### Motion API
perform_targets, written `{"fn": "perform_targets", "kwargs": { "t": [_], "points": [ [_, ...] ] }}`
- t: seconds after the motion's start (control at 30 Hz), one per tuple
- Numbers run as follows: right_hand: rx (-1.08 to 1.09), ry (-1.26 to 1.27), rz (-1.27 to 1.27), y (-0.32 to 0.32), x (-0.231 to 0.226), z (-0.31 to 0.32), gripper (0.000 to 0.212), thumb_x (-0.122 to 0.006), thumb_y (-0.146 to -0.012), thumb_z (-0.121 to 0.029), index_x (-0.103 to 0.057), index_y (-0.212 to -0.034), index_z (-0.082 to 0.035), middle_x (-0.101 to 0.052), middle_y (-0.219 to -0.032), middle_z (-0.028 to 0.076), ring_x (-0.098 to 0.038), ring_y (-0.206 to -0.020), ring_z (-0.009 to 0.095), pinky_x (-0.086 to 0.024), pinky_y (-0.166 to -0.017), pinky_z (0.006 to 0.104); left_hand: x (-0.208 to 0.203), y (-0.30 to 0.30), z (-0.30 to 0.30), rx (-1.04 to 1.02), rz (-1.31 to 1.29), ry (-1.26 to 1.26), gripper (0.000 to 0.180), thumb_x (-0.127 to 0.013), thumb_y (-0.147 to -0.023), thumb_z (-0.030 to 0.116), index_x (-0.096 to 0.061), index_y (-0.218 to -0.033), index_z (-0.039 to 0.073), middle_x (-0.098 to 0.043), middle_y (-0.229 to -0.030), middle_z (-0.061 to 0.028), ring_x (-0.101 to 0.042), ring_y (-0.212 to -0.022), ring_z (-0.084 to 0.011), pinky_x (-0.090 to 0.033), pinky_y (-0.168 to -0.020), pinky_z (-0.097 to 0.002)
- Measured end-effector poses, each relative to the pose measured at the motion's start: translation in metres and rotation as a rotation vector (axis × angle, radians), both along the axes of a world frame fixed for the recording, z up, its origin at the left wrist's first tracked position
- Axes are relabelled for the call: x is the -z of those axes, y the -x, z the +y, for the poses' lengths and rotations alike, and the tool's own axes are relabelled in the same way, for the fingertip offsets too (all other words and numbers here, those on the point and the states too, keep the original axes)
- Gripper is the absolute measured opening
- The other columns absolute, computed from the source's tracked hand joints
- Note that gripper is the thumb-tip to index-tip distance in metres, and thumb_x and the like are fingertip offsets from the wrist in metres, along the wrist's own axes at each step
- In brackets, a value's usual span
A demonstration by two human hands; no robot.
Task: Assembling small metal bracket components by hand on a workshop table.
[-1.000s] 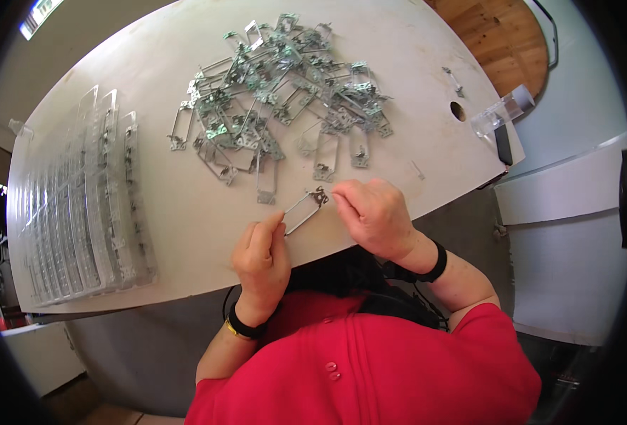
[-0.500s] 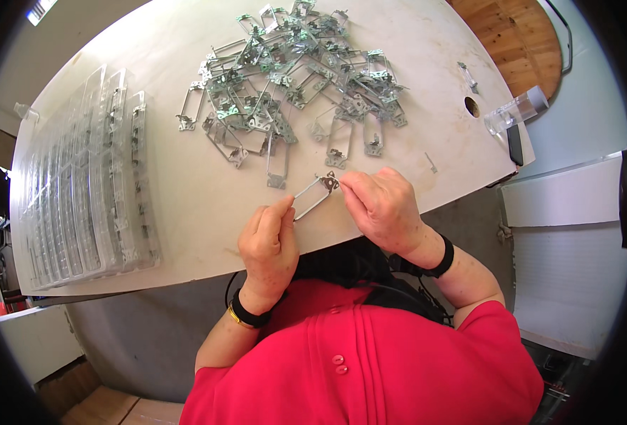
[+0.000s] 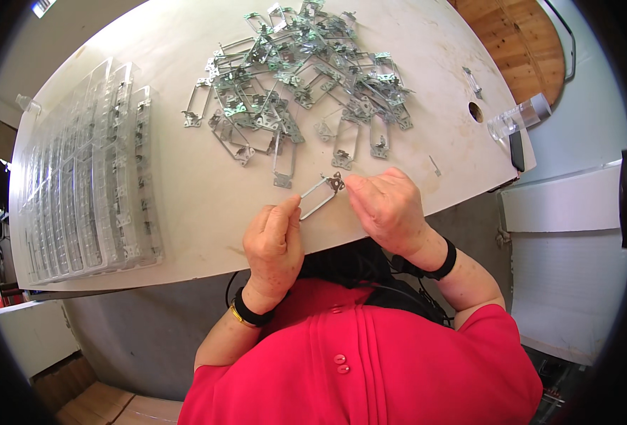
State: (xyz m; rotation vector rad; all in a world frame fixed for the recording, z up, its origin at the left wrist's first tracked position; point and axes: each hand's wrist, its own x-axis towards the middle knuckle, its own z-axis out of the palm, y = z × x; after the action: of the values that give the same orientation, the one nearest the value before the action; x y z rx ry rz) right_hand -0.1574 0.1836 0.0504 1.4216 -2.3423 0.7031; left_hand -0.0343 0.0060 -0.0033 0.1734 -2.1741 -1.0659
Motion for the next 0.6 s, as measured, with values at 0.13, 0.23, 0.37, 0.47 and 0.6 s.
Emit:
{"fn": "perform_targets", "kwargs": {
  "t": [0.13, 0.23, 0.37, 0.47, 0.6],
  "points": [
    [0.006, -0.017, 0.044, 0.0012, 0.0010, 0.0014, 0.023, -0.074, -0.084, -0.002, -0.068, -0.106, -0.004, -0.059, -0.069, 0.004, -0.061, -0.062, 0.024, -0.044, -0.063, 0.0370, -0.0028, -0.0002, 0.0008, 0.004, -0.008, 0.006, 0.021, -0.070, -0.093, -0.010, -0.072, -0.111, -0.001, -0.062, -0.079, -0.0103, -0.056, -0.064, -0.0198, -0.046, -0.059, -0.0315],
    [0.012, -0.037, 0.030, -0.0026, -0.0012, -0.0011, 0.024, -0.075, -0.084, 0.000, -0.068, -0.106, -0.004, -0.062, -0.071, 0.004, -0.063, -0.063, 0.024, -0.044, -0.063, 0.0377, -0.0053, -0.0007, 0.0012, -0.003, -0.029, -0.003, 0.022, -0.072, -0.090, -0.011, -0.072, -0.110, -0.002, -0.061, -0.076, -0.0123, -0.060, -0.065, -0.0283, -0.048, -0.059, -0.0385],
    [0.018, -0.019, 0.042, 0.0014, 0.0034, 0.0022, 0.026, -0.076, -0.083, 0.002, -0.069, -0.106, -0.005, -0.066, -0.074, 0.005, -0.066, -0.065, 0.024, -0.045, -0.064, 0.0383, -0.0030, 0.0005, 0.0008, 0.002, -0.010, -0.001, 0.022, -0.072, -0.090, -0.011, -0.072, -0.110, -0.002, -0.062, -0.076, -0.0127, -0.060, -0.065, -0.0281, -0.048, -0.059, -0.0377],
    [0.034, -0.047, 0.002, -0.0004, -0.0004, 0.0021, 0.026, -0.076, -0.082, 0.002, -0.069, -0.107, -0.005, -0.067, -0.075, 0.005, -0.067, -0.067, 0.024, -0.046, -0.064, 0.0382, -0.0039, 0.0000, 0.0008, 0.001, -0.010, -0.007, 0.022, -0.072, -0.089, -0.011, -0.072, -0.109, -0.002, -0.062, -0.076, -0.0129, -0.060, -0.065, -0.0281, -0.048, -0.059, -0.0377],
    [0.018, -0.054, -0.001, -0.0020, -0.0015, -0.0032, 0.027, -0.076, -0.083, 0.002, -0.069, -0.108, -0.005, -0.069, -0.077, 0.006, -0.068, -0.068, 0.024, -0.047, -0.065, 0.0376, -0.0037, 0.0002, 0.0001, 0.000, -0.011, -0.008, 0.023, -0.073, -0.089, -0.011, -0.072, -0.109, -0.002, -0.062, -0.077, -0.0129, -0.060, -0.065, -0.0286, -0.048, -0.059, -0.0383]
  ]
}}
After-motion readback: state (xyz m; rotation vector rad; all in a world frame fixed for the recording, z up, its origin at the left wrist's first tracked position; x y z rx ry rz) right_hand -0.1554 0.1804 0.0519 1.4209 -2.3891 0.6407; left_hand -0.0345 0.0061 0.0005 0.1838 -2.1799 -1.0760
